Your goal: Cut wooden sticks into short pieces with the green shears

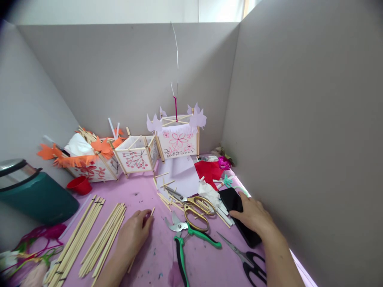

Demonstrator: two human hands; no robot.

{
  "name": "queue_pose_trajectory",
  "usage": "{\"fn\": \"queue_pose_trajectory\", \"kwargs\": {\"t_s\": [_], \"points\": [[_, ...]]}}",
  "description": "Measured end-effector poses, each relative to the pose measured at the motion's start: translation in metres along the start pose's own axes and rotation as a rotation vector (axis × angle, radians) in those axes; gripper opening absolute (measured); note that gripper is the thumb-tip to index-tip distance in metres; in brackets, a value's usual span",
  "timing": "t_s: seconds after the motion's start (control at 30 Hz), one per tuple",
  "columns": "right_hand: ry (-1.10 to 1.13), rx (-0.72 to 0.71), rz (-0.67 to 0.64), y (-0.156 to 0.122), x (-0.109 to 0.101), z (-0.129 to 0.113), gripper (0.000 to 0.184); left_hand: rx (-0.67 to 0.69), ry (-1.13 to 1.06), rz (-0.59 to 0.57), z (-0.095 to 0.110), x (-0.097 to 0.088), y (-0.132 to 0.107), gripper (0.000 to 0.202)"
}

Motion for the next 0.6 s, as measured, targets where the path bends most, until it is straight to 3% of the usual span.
{"fn": "queue_pose_trajectory", "kwargs": {"t_s": [0.1,0.27,0.37,0.5,0.6], "points": [[0.047,-0.053,-0.006,-0.002,0.003,-0.003,0.086,-0.001,-0.001,0.001,-0.001,0.001,0.000,0.031],[-0.002,0.012,-0.014,-0.003,0.002,-0.009,0.088,0.005,-0.023,0.014,-0.001,0.000,-0.001,0.031],[0.053,0.021,-0.028,-0.002,-0.005,-0.004,0.088,0.005,-0.077,0.083,-0.001,-0.004,-0.001,0.033],[0.229,0.059,0.104,-0.010,-0.031,-0.007,0.087,0.150,-0.360,0.187,0.008,-0.013,-0.006,0.034],[0.626,0.004,0.205,-0.031,-0.050,-0.048,0.086,0.328,-0.718,0.032,0.029,-0.010,-0.020,0.036]]}}
Point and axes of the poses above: each hand's wrist, its own y-axis towards the middle knuckle, its own x-axis out of the palm, z = x × y, the point moved 4 cm from there along y, towards the middle knuckle, and after that the axes turned 8 degrees about -y, right-handed, at the moved point
